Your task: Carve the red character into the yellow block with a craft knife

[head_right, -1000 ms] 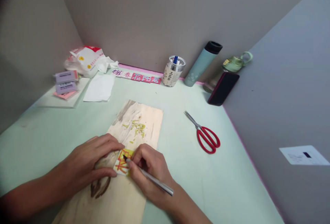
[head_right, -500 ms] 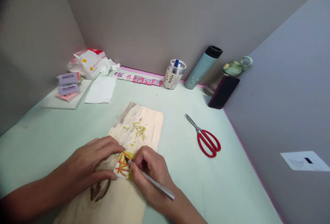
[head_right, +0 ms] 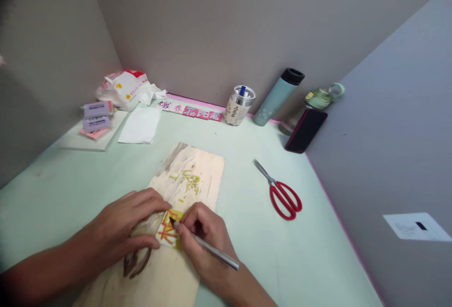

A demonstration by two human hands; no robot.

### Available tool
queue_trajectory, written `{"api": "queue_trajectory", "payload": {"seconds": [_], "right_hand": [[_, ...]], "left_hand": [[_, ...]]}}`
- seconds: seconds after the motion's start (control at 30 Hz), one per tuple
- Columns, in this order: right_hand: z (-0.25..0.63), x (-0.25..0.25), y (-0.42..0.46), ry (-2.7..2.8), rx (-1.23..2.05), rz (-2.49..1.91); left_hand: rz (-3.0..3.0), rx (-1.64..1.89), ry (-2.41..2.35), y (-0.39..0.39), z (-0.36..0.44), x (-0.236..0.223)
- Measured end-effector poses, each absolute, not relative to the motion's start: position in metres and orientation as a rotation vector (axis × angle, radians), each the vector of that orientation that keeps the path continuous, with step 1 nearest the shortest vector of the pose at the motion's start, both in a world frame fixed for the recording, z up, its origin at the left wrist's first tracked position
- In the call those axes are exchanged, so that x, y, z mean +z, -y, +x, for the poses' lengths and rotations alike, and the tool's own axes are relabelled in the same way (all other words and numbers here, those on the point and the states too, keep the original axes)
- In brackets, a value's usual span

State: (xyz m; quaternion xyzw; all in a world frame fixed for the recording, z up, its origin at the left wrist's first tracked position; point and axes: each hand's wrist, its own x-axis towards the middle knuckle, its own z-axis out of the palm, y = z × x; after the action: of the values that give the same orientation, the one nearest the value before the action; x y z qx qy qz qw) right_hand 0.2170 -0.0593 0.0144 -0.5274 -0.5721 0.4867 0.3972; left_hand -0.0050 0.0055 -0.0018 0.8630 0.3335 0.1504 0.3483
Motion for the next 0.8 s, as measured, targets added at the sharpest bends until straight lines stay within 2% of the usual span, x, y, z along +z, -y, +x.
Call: {"api": "queue_trajectory", "payload": {"seconds": [0.47, 0.67, 0.8], "right_hand": [[0.216, 0.003, 0.063, 1.399, 1.192, -1.319], [0.217, 0.0, 0.06, 1.72, 0.874, -1.202], [0.218, 0.003, 0.06, 1.745, 0.84, -1.197]], "left_hand": [[2.214, 0.369, -0.925, -0.005, -0.002, 0.001], [2.168, 0.411, -0.917, -0.008, -0.006, -0.001], [2.183, 0.4, -0.892, -0.01, -0.007, -0.002]]}}
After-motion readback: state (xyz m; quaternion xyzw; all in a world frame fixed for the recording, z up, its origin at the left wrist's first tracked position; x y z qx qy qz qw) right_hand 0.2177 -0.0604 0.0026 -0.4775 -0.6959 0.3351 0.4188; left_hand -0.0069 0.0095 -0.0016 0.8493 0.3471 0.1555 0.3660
